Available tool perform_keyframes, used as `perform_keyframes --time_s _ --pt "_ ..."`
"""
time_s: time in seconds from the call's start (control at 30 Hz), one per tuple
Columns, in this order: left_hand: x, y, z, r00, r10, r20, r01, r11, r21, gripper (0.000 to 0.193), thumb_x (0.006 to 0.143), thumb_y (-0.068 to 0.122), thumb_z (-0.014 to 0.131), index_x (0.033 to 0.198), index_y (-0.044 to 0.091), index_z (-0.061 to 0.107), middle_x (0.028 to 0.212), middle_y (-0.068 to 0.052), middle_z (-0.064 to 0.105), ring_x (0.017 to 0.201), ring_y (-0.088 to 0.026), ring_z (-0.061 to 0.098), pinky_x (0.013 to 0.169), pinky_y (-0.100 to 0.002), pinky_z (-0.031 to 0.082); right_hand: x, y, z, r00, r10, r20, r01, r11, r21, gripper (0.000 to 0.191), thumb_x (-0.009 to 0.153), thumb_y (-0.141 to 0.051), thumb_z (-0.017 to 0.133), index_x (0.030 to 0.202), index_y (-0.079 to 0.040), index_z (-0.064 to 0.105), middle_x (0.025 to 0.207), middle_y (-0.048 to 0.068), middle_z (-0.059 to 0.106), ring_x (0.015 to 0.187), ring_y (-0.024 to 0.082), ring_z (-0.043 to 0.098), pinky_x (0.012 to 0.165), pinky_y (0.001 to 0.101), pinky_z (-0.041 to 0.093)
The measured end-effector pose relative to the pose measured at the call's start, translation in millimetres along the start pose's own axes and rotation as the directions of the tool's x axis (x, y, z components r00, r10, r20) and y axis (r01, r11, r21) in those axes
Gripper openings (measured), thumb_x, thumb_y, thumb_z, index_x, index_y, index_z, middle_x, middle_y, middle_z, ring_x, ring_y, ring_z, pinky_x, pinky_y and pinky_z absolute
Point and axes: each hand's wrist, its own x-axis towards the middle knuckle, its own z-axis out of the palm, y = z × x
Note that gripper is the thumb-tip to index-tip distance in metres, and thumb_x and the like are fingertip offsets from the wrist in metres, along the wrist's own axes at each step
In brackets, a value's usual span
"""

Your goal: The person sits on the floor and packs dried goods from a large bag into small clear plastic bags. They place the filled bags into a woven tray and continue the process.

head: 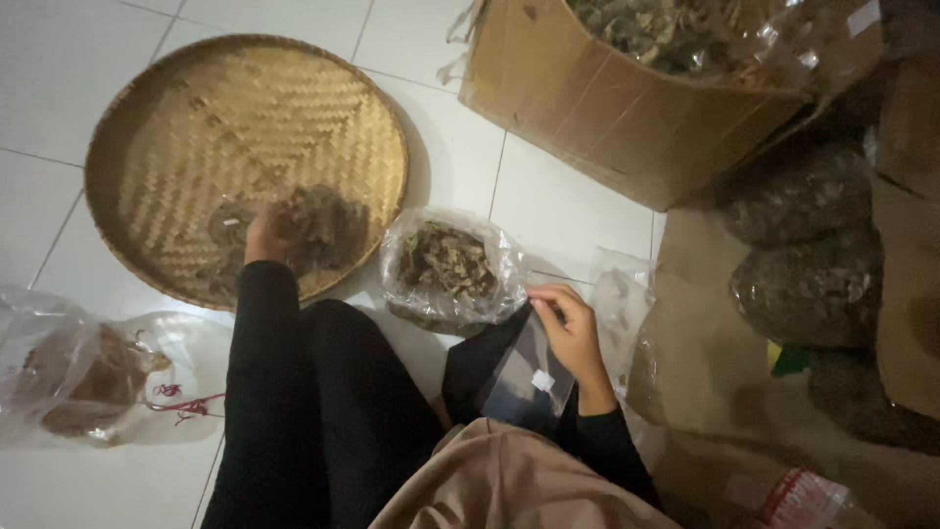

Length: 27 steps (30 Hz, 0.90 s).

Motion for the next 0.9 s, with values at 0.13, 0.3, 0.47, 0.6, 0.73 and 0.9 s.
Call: perform_keyframes --time_s 0.13,0.3,0.47,0.6,0.73,0.9 --pt "-19 -18 4 0.984 -0.13 -0.122 0.149 0.974 0.17 0.07 0.091 0.015 0.083 0.155 0.009 0.053 0.13 -0.02 0.063 0.114 -0.038 0.065 0.094 -0.049 0.054 -21 17 -7 0.995 0.095 -0.023 -0.095 0.995 0.0 0.016 0.098 0.001 0.064 0.11 0.0 0.073 0.109 0.007 0.071 0.097 0.014 0.069 0.086 0.0251 0.055" --pt "-68 27 50 0.648 -0.068 -0.759 0.307 0.935 0.179 0.08 0.091 0.012 0.087 0.148 -0.011 0.036 0.136 -0.034 0.042 0.124 -0.048 0.045 0.105 -0.056 0.038 -28 32 -12 0.973 0.198 -0.123 -0.192 0.98 0.057 0.017 0.099 0.0 0.062 0.113 0.001 0.071 0.109 0.006 0.07 0.091 0.012 0.068 0.079 0.0227 0.052" --pt "-212 159 133 0.978 0.189 -0.091 -0.181 0.979 0.092 0.028 0.074 0.015 0.079 0.097 0.003 0.069 0.082 -0.013 0.066 0.072 -0.033 0.065 0.063 -0.046 0.053 -17 35 -20 0.963 0.119 -0.24 -0.109 0.993 0.055 0.014 0.102 0.0 0.063 0.113 0.003 0.07 0.111 0.007 0.07 0.094 0.011 0.067 0.082 0.0225 0.052" --pt "-250 212 176 0.83 0.053 0.556 -0.044 0.999 -0.03 0.077 0.065 0.033 0.097 0.126 0.012 0.056 0.11 -0.015 0.065 0.1 -0.04 0.066 0.08 -0.049 0.055 -13 31 -23 0.963 0.069 -0.261 -0.033 0.99 0.138 0.014 0.103 0.0 0.061 0.115 0.004 0.069 0.116 0.007 0.068 0.1 0.012 0.068 0.09 0.0241 0.055" --pt "-243 211 202 0.711 -0.15 0.687 0.039 0.984 0.175 0.098 0.055 0.028 0.098 0.135 0.014 0.045 0.121 -0.021 0.056 0.109 -0.045 0.061 0.085 -0.05 0.054 -27 28 -26 0.948 0.124 -0.292 -0.079 0.984 0.162 0.014 0.103 -0.001 0.062 0.114 0.004 0.068 0.115 0.007 0.069 0.1 0.012 0.067 0.09 0.0245 0.055" --pt "-253 165 218 0.764 -0.128 0.632 0.028 0.986 0.166 0.09 0.058 0.025 0.095 0.132 0.008 0.046 0.112 -0.028 0.062 0.099 -0.05 0.064 0.074 -0.054 0.055 -44 34 -35 0.927 0.258 -0.271 -0.196 0.952 0.235 0.016 0.102 -0.005 0.063 0.115 0.002 0.068 0.106 0.005 0.071 0.095 0.01 0.066 0.088 0.0235 0.054"
